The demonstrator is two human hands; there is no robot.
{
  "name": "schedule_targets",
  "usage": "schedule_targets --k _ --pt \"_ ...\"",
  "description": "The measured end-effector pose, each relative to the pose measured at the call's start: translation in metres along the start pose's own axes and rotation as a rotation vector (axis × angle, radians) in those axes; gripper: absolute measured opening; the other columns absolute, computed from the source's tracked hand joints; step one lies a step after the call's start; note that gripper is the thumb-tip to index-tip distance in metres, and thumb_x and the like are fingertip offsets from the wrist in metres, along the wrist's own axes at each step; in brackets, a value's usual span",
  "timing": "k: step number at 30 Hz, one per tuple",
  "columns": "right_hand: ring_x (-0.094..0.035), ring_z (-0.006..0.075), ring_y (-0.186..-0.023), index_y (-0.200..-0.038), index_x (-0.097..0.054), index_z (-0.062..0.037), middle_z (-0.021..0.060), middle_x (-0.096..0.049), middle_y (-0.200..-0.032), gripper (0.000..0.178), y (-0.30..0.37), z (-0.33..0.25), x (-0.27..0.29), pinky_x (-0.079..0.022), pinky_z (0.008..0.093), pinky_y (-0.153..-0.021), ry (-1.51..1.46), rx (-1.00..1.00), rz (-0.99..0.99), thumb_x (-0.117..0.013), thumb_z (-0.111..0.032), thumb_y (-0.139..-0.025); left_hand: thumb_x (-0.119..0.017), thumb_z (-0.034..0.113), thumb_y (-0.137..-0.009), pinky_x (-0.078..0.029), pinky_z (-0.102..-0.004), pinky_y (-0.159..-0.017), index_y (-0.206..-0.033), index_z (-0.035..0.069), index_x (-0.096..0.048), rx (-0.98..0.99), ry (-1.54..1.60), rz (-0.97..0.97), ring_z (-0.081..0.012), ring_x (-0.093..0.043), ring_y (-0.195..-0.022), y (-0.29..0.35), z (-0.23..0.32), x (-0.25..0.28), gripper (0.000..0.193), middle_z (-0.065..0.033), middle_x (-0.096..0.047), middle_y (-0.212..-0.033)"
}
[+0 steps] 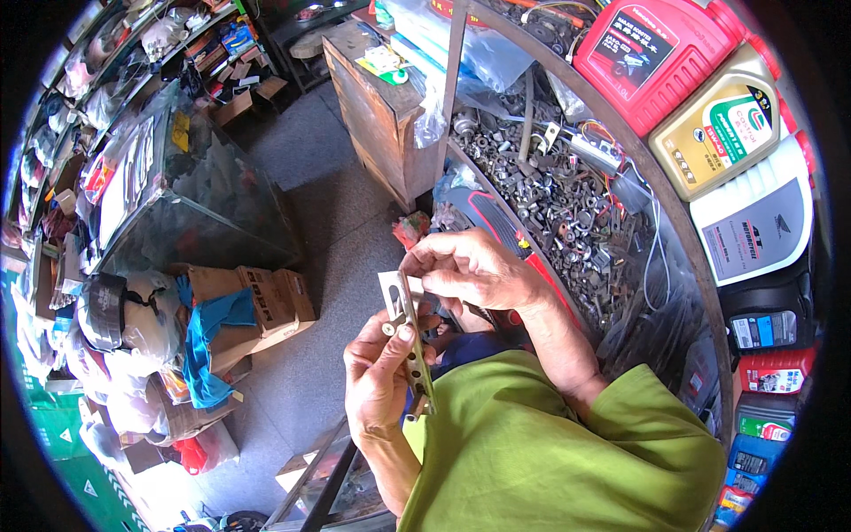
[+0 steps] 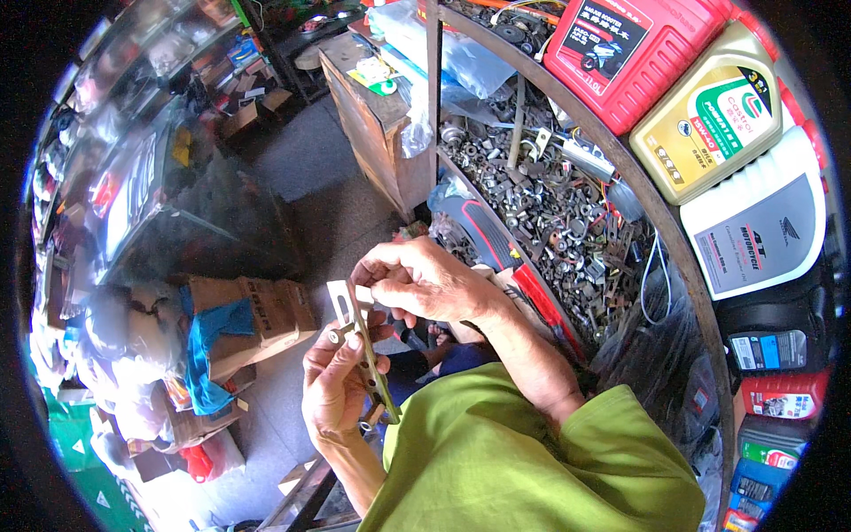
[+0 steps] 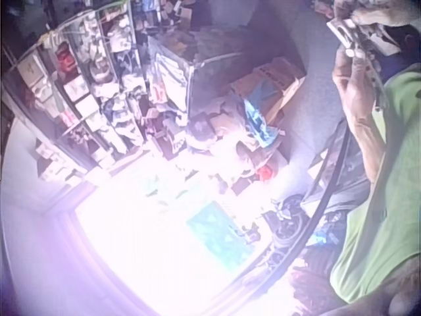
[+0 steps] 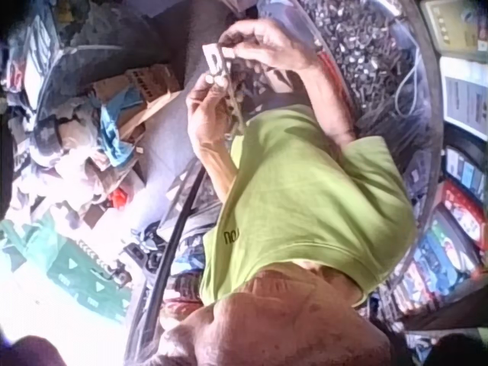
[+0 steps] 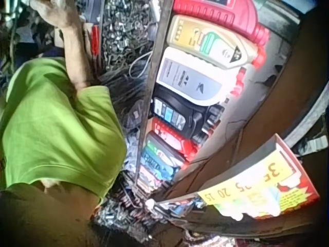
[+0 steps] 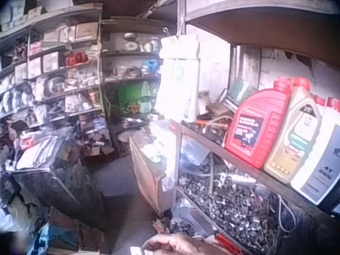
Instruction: The person picks up a small metal bracket and a bolt from a shelf, then uses a wrench to tighten the bolt into the bracket. They continue to adjust and tighten the assembly with both hands while holding the parts over a cluttered workbench.
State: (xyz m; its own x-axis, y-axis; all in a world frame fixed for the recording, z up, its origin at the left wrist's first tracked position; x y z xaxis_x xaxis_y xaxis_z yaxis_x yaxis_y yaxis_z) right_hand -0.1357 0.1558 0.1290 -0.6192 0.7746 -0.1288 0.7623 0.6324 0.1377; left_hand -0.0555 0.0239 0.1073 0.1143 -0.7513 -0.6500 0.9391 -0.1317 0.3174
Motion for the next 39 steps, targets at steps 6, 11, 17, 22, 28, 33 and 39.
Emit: schedule_targets --k 6,11,17,22,28,33,39 --pt "-0.059 0.0052 -0.072 -0.098 -0.067 0.0006 0.0015 -0.065 -0.079 0.018 -0.007 -0.017 -0.007 -0.047 0.0218 -0.064 0.262 0.318 0.001 -0.055 -0.012 -0.096 -0.061 -0.002 -0.087 -0.058 -0.0330 -0.065 -0.108 -0.007 -0.061 0.075 0.132 -0.197 -0.0228 -0.067 -0.072 0.001 -0.010 -0.002 0.022 -0.0219 -0.067 -0.096" --pt "-0.058 0.0070 -0.075 -0.100 -0.065 0.0029 0.0041 -0.066 -0.080 0.022 -0.012 -0.007 -0.006 -0.048 0.0247 -0.066 0.218 0.217 -0.021 -0.055 -0.017 -0.097 -0.060 -0.001 -0.088 -0.058 -0.0333 -0.062 -0.106 -0.009 -0.061 0.126 0.164 -0.132 -0.0255 -0.069 -0.074 0.000 -0.008 -0.005 0.020 -0.0248 -0.067 -0.093" --pt "-0.059 0.0071 -0.086 -0.114 -0.061 0.0030 0.0019 -0.066 -0.094 0.026 0.011 -0.001 -0.002 -0.048 0.0231 -0.075 0.045 0.000 0.212 -0.056 -0.015 -0.097 -0.061 0.013 -0.090 -0.057 -0.0263 -0.059 -0.112 -0.008 -0.056 0.058 0.155 0.077 -0.0230 -0.067 -0.078 -0.008 -0.016 0.019 0.031 -0.0212 -0.066 -0.098" --pt "-0.068 0.0220 -0.077 -0.112 -0.058 0.0050 0.0160 -0.066 -0.087 0.030 0.024 0.008 -0.015 -0.052 0.0318 -0.068 0.297 0.200 0.281 -0.064 -0.010 -0.087 -0.061 0.007 -0.088 -0.057 -0.0354 -0.073 -0.111 -0.005 -0.058 0.036 0.207 0.077 -0.0228 -0.067 -0.083 -0.009 -0.015 0.016 0.026 -0.0172 -0.067 -0.098" --pt "-0.066 0.0164 -0.077 -0.102 -0.062 0.0034 0.0102 -0.066 -0.086 0.017 0.017 0.004 -0.002 -0.050 0.0283 -0.066 0.210 0.158 0.179 -0.056 -0.010 -0.094 -0.061 -0.001 -0.085 -0.061 -0.0385 -0.072 -0.106 -0.004 -0.061 0.061 0.264 0.047 -0.0262 -0.068 -0.087 -0.006 -0.011 0.009 0.021 -0.0171 -0.067 -0.098" --pt "-0.062 0.0162 -0.084 -0.103 -0.063 0.0030 0.0094 -0.064 -0.090 0.018 0.013 -0.003 0.001 -0.047 0.0293 -0.076 0.359 0.259 0.132 -0.053 -0.010 -0.096 -0.061 -0.003 -0.085 -0.061 -0.0404 -0.069 -0.107 -0.002 -0.062 0.090 0.407 0.050 -0.0272 -0.067 -0.090 -0.006 -0.016 0.004 0.022 -0.0182 -0.067 -0.099" --pt "-0.065 0.0224 -0.076 -0.097 -0.062 0.0027 0.0134 -0.065 -0.084 0.019 0.009 0.000 0.000 -0.048 0.0316 -0.070 0.364 0.316 0.173 -0.054 -0.015 -0.095 -0.061 -0.004 -0.085 -0.060 -0.0407 -0.073 -0.113 0.000 -0.058 0.026 0.375 0.064 -0.0251 -0.065 -0.099 -0.009 -0.020 0.008 0.028 -0.0140 -0.066 -0.105"
Point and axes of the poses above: each hand's wrist, its own y-axis away from the middle knuckle, its own x-axis out of the back of the hand, z = x × y, the point moved 6 cm from there along -y, towards the middle knuckle
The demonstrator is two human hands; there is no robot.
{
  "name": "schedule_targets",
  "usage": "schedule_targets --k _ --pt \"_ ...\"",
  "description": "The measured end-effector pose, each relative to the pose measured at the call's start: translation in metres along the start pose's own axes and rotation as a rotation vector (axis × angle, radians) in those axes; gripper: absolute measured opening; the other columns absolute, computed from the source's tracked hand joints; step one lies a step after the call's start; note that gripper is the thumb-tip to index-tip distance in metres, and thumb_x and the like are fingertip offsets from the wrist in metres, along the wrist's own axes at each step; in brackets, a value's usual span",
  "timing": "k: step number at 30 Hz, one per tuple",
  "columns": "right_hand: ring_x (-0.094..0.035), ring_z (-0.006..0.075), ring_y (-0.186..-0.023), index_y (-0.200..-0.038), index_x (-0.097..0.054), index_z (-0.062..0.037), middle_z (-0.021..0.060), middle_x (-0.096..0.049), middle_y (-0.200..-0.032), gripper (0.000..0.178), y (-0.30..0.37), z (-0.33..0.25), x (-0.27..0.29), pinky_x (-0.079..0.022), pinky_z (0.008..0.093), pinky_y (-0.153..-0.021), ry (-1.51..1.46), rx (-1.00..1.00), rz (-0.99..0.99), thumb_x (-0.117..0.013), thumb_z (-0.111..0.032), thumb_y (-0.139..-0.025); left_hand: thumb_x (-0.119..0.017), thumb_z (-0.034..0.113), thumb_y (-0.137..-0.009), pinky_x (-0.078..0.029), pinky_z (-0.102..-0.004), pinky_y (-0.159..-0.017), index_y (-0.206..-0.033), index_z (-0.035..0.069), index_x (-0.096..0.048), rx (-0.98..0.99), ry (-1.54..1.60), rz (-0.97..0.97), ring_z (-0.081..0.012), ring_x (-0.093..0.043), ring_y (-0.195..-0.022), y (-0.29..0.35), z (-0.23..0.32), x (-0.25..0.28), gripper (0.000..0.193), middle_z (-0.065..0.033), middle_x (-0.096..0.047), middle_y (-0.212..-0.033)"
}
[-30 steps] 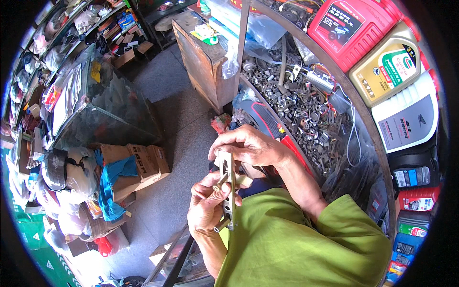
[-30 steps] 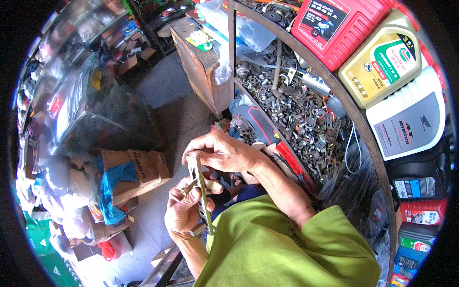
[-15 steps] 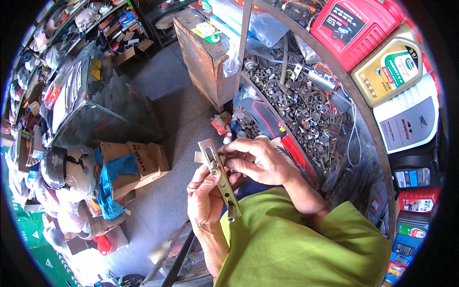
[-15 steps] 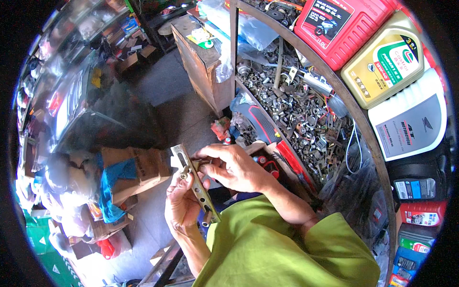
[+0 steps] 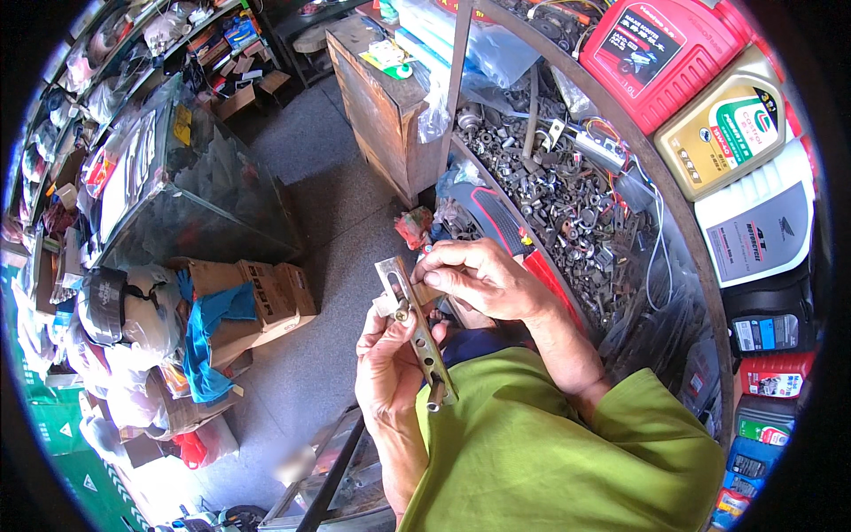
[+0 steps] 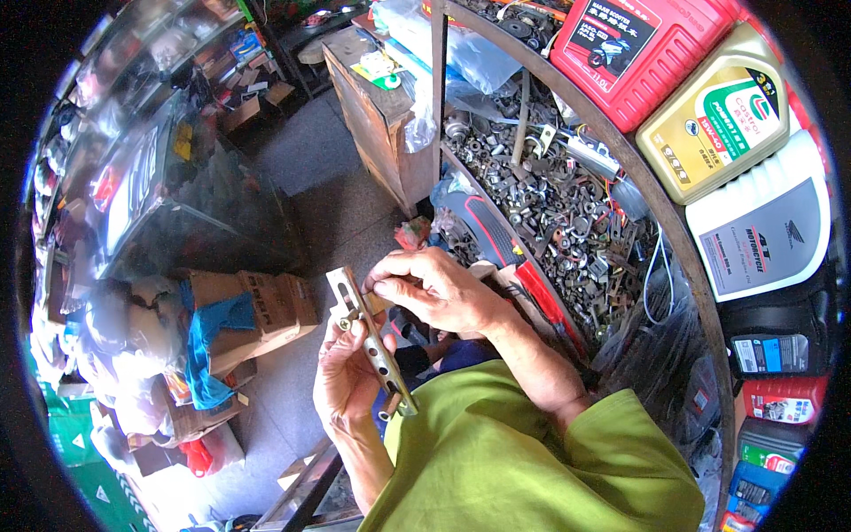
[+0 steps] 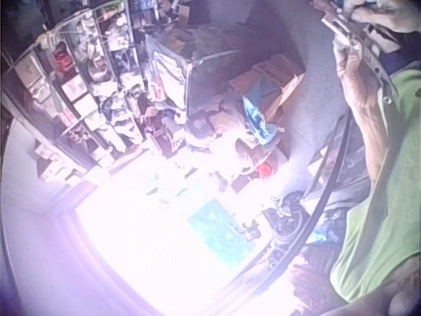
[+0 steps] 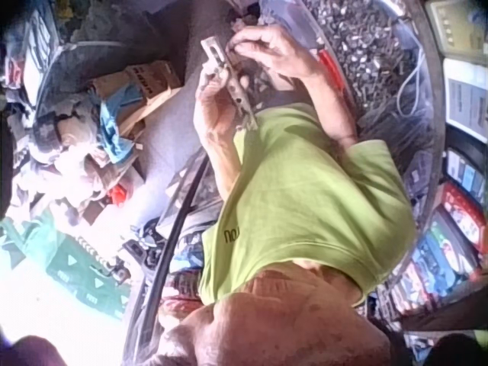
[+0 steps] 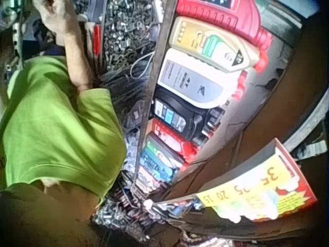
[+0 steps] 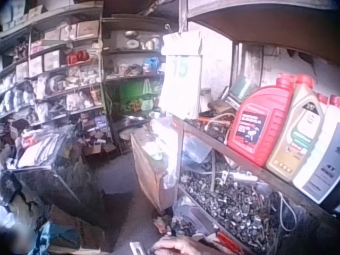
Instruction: The person picks up a small metal bracket and a bolt from a shelf, then uses a wrench to tighten the bolt into the bracket. They continue to adjust and tighten the assembly with both hands while holding the parts over a cluttered workbench.
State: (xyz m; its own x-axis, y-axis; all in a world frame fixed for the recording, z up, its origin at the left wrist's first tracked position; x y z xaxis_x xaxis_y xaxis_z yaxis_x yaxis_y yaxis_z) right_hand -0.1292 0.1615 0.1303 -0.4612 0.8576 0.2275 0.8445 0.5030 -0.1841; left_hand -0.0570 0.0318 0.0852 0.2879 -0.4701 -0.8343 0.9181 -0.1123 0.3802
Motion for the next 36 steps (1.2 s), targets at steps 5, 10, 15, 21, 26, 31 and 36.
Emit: schedule_targets --k 5,10,15,21,26,31,36 --pt "-0.064 0.0288 -0.076 -0.095 -0.063 0.0013 0.0139 -0.063 -0.084 0.014 0.004 -0.006 -0.002 -0.050 0.0348 -0.072 0.231 -0.017 0.146 -0.059 -0.010 -0.090 -0.061 -0.003 -0.085 -0.059 -0.0395 -0.076 -0.113 -0.001 -0.058 -0.070 -0.065 0.084 -0.0240 -0.065 -0.098 0.000 0.001 -0.001 0.028 -0.0144 -0.066 -0.105" --pt "-0.063 0.0168 -0.077 -0.111 -0.063 -0.0008 0.0106 -0.062 -0.100 0.023 0.015 -0.047 -0.005 -0.054 0.0283 -0.066 0.248 0.091 0.266 -0.064 -0.006 -0.088 -0.061 -0.004 -0.085 -0.060 -0.0370 -0.078 -0.112 -0.001 -0.058 -0.172 -0.105 0.084 -0.0223 -0.067 -0.090 0.002 0.008 0.001 0.027 -0.0143 -0.066 -0.105" --pt "-0.065 0.0231 -0.079 -0.107 -0.065 -0.0041 0.0092 -0.063 -0.096 0.032 0.024 -0.071 -0.028 -0.055 0.0331 -0.067 0.603 0.267 0.234 -0.074 -0.006 -0.076 -0.064 -0.008 -0.082 -0.055 -0.0277 -0.076 -0.113 -0.003 -0.060 -0.396 -0.242 0.124 -0.0147 -0.066 -0.082 0.006 0.018 0.003 0.031 -0.0119 -0.068 -0.096" --pt "-0.063 0.0201 -0.068 -0.092 -0.063 -0.0035 0.0064 -0.060 -0.081 0.017 0.028 -0.066 -0.042 -0.050 0.0318 -0.055 0.768 0.257 0.346 -0.072 -0.008 -0.079 -0.066 -0.010 -0.079 -0.051 -0.0252 -0.080 -0.112 -0.006 -0.062 -0.557 -0.391 0.175 -0.0110 -0.062 -0.083 0.018 0.024 -0.002 0.033 -0.0093 -0.068 -0.096" --pt "-0.054 0.0180 -0.055 -0.085 -0.059 -0.0085 0.0030 -0.048 -0.066 0.011 0.027 -0.056 -0.043 -0.039 0.0327 -0.044 0.802 0.190 0.237 -0.065 -0.018 -0.086 -0.066 -0.011 -0.079 -0.050 -0.0251 -0.082 -0.112 -0.005 -0.063 -0.700 -0.592 0.227 -0.0114 -0.062 -0.085 0.031 0.030 -0.014 0.033 -0.0089 -0.068 -0.097" --pt "-0.055 0.0185 -0.052 -0.090 -0.057 -0.0064 0.0038 -0.049 -0.067 0.018 0.030 -0.065 -0.035 -0.041 0.0335 -0.043 0.578 0.192 0.304 -0.068 -0.021 -0.084 -0.066 -0.011 -0.082 -0.050 -0.0266 -0.084 -0.112 -0.004 -0.063 -0.788 -0.584 0.177 -0.0123 -0.063 -0.089 0.039 0.030 -0.021 0.031 -0.0086 -0.068 -0.100" --pt "-0.056 0.0225 -0.051 -0.090 -0.057 -0.0051 0.0062 -0.055 -0.072 0.020 0.035 -0.070 -0.034 -0.041 0.0348 -0.043 0.564 0.242 0.303 -0.066 -0.022 -0.087 -0.064 -0.013 -0.080 -0.050 -0.0285 -0.085 -0.112 -0.005 -0.062 -0.846 -0.695 0.182 -0.0170 -0.062 -0.094 0.046 0.031 -0.029 0.034 -0.0152 -0.065 -0.106"
Point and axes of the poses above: each hand's wrist, its own y-axis away from the middle knuckle, its own x-axis out of the back of the hand, z = x × y, the point moved 6 cm from there along -y, towards the middle knuckle
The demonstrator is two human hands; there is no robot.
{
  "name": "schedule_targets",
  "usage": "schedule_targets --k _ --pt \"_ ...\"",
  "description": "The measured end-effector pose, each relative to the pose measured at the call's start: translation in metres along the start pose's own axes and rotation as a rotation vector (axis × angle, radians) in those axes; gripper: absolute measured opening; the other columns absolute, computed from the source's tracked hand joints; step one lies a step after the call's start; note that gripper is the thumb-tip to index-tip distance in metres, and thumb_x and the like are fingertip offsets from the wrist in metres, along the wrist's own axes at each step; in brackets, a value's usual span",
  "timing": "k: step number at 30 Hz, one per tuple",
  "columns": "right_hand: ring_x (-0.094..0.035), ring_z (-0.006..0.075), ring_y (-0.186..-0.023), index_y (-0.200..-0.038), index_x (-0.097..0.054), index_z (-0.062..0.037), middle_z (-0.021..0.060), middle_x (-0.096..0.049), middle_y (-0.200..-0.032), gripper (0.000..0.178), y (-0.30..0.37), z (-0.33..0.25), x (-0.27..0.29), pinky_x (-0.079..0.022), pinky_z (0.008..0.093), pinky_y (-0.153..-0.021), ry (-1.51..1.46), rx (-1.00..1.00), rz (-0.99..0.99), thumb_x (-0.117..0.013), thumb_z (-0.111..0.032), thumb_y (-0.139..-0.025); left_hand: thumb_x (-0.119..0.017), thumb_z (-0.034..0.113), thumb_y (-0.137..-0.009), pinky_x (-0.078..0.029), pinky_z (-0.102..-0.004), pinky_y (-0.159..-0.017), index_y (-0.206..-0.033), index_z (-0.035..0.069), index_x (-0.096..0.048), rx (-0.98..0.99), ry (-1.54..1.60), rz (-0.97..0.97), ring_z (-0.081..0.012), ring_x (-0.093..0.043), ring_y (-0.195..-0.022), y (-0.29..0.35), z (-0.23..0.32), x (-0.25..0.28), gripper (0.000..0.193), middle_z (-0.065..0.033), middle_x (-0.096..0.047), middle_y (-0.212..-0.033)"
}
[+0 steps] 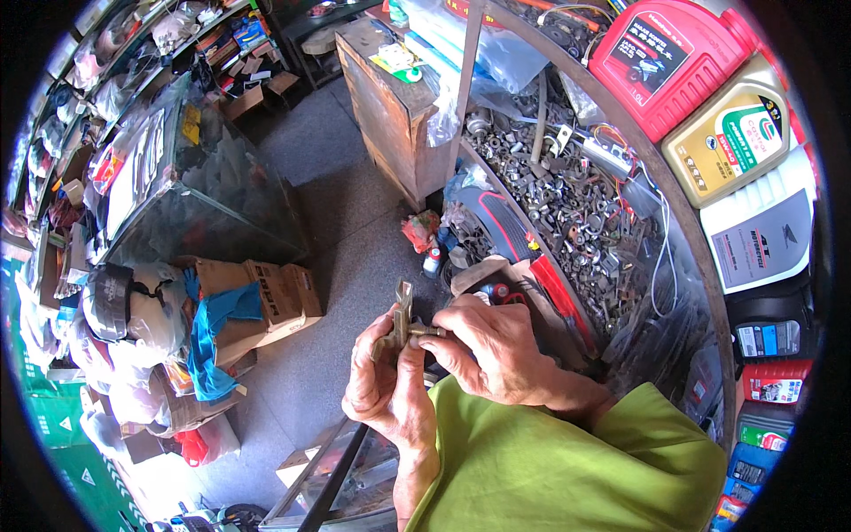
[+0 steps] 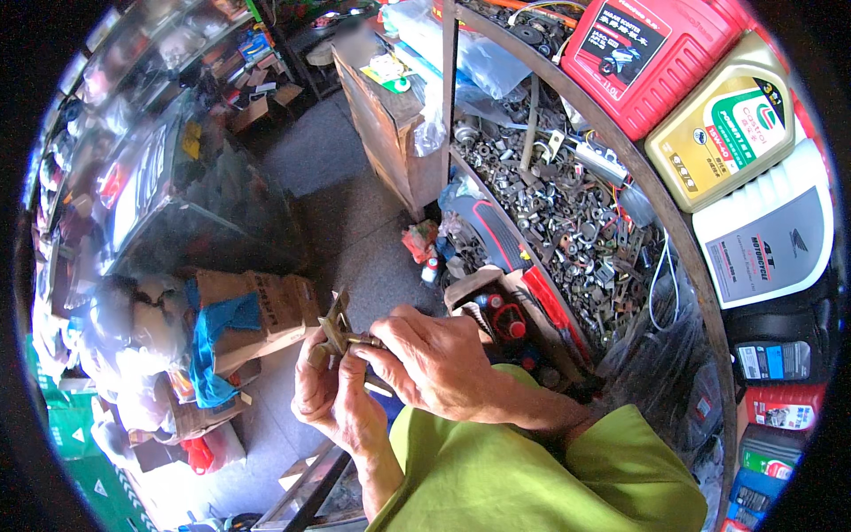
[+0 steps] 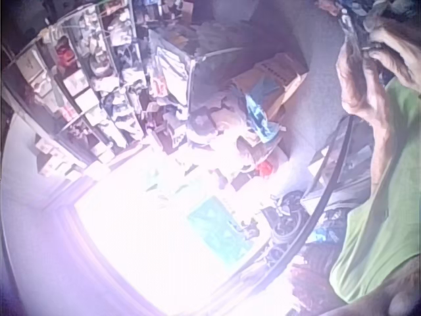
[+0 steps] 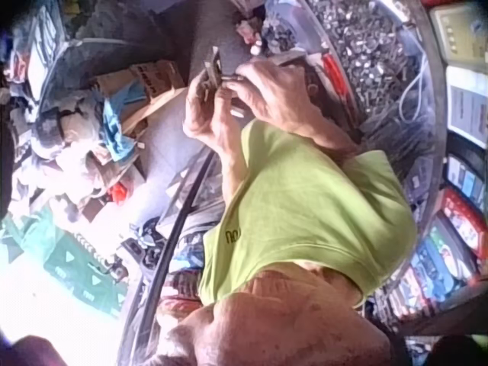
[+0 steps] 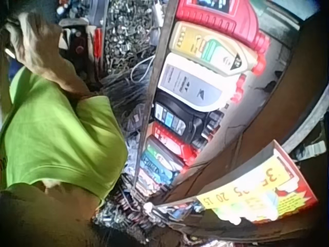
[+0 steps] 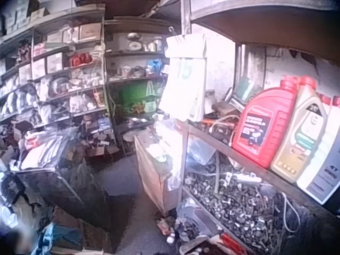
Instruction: The person picks up a small metal bracket and a bolt from a shelf, then uses a wrench to tighten the bolt into the bracket. They continue to adjust and tighten the assembly with both hands while holding the parts over a cluttered workbench.
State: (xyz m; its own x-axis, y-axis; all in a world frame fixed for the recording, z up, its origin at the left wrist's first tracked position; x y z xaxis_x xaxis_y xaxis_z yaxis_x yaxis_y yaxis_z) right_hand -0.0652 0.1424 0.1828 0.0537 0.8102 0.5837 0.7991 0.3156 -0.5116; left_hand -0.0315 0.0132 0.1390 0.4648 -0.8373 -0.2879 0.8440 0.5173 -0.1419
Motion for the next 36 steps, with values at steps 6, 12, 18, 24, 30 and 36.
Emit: schedule_targets --k 6,12,18,24,30,36 --pt "-0.057 0.0228 -0.053 -0.095 -0.061 -0.0078 0.0042 -0.054 -0.070 0.015 0.001 0.002 -0.003 -0.043 0.0354 -0.045 -0.163 -0.031 -0.121 -0.060 -0.022 -0.092 -0.066 -0.013 -0.079 -0.050 -0.0304 -0.087 -0.110 -0.003 -0.063 -0.034 -0.051 -0.056 -0.0202 -0.062 -0.099 0.002 0.005 0.002 0.033 -0.0190 -0.064 -0.109" --pt "-0.061 0.0230 -0.058 -0.097 -0.058 -0.0032 0.0085 -0.060 -0.081 0.028 0.003 -0.005 0.008 -0.047 0.0329 -0.048 -0.046 0.009 0.039 -0.072 -0.022 -0.082 -0.068 -0.012 -0.077 -0.051 -0.0324 -0.087 -0.107 -0.003 -0.064 -0.032 -0.007 -0.021 -0.0223 -0.062 -0.100 0.004 0.006 0.003 0.032 -0.0203 -0.065 -0.108" --pt "-0.057 0.0211 -0.051 -0.085 -0.059 0.0005 0.0099 -0.057 -0.063 0.024 0.010 0.012 -0.003 -0.043 0.0354 -0.047 -0.641 -0.372 -0.158 -0.050 -0.016 -0.099 -0.071 -0.012 -0.072 -0.050 -0.0377 -0.088 -0.103 -0.002 -0.066 -0.179 -0.151 -0.115 -0.0282 -0.064 -0.097 0.001 0.018 -0.007 0.033 -0.0201 -0.068 -0.102" --pt "-0.060 0.0185 -0.052 -0.091 -0.056 -0.0012 0.0091 -0.060 -0.072 0.023 -0.002 -0.002 0.020 -0.045 0.0316 -0.046 -0.304 -0.202 -0.036 -0.070 -0.018 -0.086 -0.066 -0.011 -0.079 -0.052 -0.0333 -0.085 -0.113 -0.002 -0.062 -0.249 -0.136 -0.172 -0.0219 -0.064 -0.095 0.002 0.016 -0.007 0.036 -0.0230 -0.063 -0.115" --pt "-0.056 0.0219 -0.050 -0.079 -0.058 -0.0014 0.0106 -0.054 -0.061 0.022 0.005 0.006 0.012 -0.042 0.0334 -0.046 -0.496 -0.235 -0.026 -0.058 -0.017 -0.094 -0.069 -0.008 -0.077 -0.053 -0.0341 -0.085 -0.111 0.001 -0.063 -0.362 -0.203 -0.232 -0.0238 -0.063 -0.097 0.003 0.026 -0.010 0.036 -0.0218 -0.063 -0.113" --pt "-0.047 0.0130 -0.046 -0.074 -0.057 0.0004 0.0045 -0.050 -0.056 0.030 0.008 0.012 0.015 -0.037 0.0286 -0.043 -0.510 -0.309 -0.062 -0.058 -0.020 -0.095 -0.070 -0.005 -0.078 -0.054 -0.0383 -0.085 -0.110 0.000 -0.063 -0.389 -0.178 -0.276 -0.0275 -0.061 -0.102 0.004 0.027 -0.013 0.033 -0.0221 -0.063 -0.112"
Point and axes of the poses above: each hand's wrist, its own y-axis away from the middle knuckle, its own x-axis out of the back of the hand, z = x × y, the point moved 6 cm from there along -y, towards the middle knuckle
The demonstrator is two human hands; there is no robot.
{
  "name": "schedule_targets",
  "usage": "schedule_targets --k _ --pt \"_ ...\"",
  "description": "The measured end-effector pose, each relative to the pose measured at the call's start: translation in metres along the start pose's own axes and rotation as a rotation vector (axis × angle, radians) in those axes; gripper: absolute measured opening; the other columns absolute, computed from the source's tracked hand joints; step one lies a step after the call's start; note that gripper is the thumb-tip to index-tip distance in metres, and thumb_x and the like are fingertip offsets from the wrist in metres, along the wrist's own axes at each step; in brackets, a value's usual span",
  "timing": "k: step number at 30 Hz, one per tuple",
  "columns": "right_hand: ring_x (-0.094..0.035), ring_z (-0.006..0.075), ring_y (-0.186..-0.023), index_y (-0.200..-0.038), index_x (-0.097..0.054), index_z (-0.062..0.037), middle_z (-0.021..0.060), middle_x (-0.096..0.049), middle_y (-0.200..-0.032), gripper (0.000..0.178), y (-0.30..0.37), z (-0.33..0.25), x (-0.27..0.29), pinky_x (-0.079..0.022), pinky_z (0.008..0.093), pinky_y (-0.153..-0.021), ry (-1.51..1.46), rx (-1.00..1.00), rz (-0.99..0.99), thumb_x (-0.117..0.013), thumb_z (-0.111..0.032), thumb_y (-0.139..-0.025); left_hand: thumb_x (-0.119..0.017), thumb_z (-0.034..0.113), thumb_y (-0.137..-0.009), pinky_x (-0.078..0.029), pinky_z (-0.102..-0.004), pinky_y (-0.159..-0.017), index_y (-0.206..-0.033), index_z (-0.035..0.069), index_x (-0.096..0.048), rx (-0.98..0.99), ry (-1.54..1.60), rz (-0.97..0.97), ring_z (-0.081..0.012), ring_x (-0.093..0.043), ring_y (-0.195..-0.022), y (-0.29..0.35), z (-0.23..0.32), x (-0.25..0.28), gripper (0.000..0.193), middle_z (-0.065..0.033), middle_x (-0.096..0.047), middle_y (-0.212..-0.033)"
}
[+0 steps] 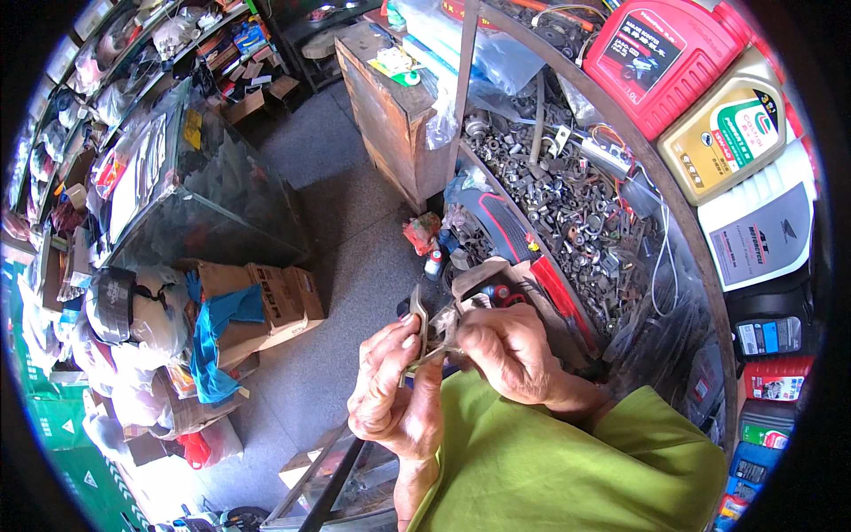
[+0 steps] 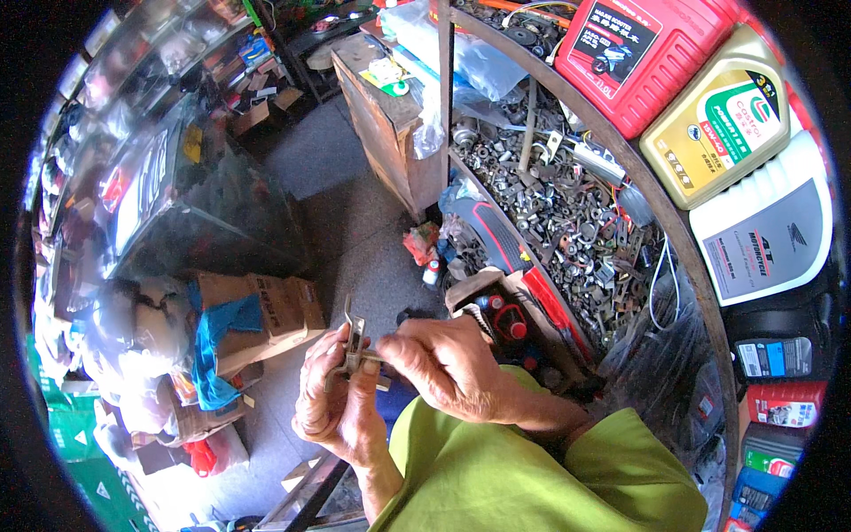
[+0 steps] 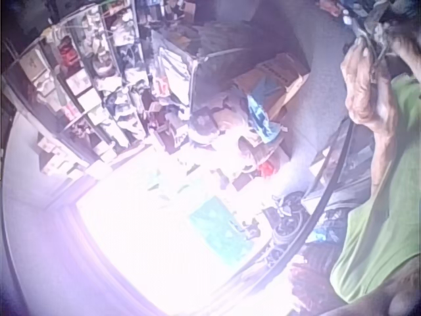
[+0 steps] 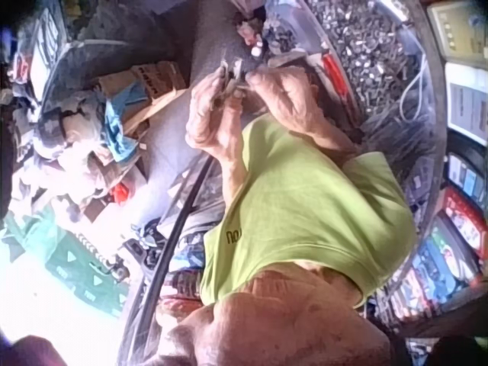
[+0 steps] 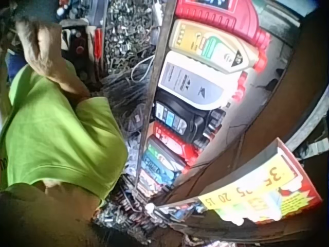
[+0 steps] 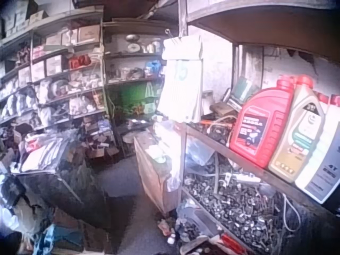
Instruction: The person picks up a small metal bracket and a bolt from a shelf, then uses a wrench to tighten the bolt into the bracket. They continue to adjust and tighten the assembly with both hands while holding the parts over a cluttered workbench.
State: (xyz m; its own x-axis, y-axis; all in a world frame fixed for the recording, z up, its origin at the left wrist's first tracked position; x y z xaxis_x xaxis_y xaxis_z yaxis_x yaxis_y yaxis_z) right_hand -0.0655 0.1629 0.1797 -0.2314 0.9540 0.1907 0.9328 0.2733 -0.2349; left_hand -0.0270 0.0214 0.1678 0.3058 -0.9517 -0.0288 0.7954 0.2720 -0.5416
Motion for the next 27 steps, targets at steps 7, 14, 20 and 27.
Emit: schedule_targets --k 7,14,20,27 --pt "-0.055 0.0163 -0.051 -0.086 -0.059 -0.0019 0.0078 -0.057 -0.069 0.016 -0.001 -0.016 -0.002 -0.041 0.0294 -0.047 0.098 0.184 0.020 -0.065 -0.016 -0.090 -0.071 -0.010 -0.071 -0.051 -0.0402 -0.086 -0.105 0.002 -0.065 0.025 -0.025 0.078 -0.0300 -0.063 -0.097 -0.002 0.004 0.003 0.036 -0.0201 -0.066 -0.105" --pt "-0.045 0.0089 -0.047 -0.070 -0.053 -0.0018 0.0030 -0.051 -0.057 0.040 0.010 0.001 -0.012 -0.034 0.0287 -0.043 -0.511 -0.391 -0.188 -0.046 -0.025 -0.101 -0.072 -0.005 -0.076 -0.054 -0.0377 -0.086 -0.110 0.003 -0.063 -0.105 -0.097 -0.047 -0.0272 -0.062 -0.099 -0.005 0.011 0.002 0.035 -0.0205 -0.064 -0.111" --pt "-0.054 0.0154 -0.049 -0.092 -0.059 -0.0021 0.0075 -0.055 -0.065 0.009 -0.002 -0.025 -0.002 -0.040 0.0289 -0.045 0.047 0.165 0.052 -0.061 -0.011 -0.092 -0.070 -0.008 -0.075 -0.053 -0.0385 -0.086 -0.108 0.001 -0.064 0.062 0.008 0.114 -0.0265 -0.063 -0.097 0.002 0.001 0.007 0.034 -0.0196 -0.064 -0.109" --pt "-0.054 0.0237 -0.048 -0.082 -0.060 -0.0016 0.0086 -0.053 -0.059 0.018 0.002 -0.001 -0.012 -0.042 0.0336 -0.046 -0.036 -0.021 -0.011 -0.059 -0.015 -0.094 -0.066 -0.009 -0.080 -0.054 -0.0359 -0.085 -0.113 -0.001 -0.062 0.056 -0.006 0.033 -0.0246 -0.063 -0.097 0.000 0.001 0.005 0.034 -0.0198 -0.062 -0.114"
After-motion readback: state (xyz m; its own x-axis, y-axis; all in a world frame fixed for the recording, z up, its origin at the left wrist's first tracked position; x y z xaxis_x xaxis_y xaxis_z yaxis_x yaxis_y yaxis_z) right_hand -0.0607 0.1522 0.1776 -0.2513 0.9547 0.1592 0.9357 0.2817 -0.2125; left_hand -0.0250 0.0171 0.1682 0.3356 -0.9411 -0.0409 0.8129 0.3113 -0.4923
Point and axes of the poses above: each hand's wrist, its own y-axis away from the middle knuckle, its own x-axis out of the back of the hand, z = x × y, the point moved 6 cm from there along -y, towards the middle knuckle
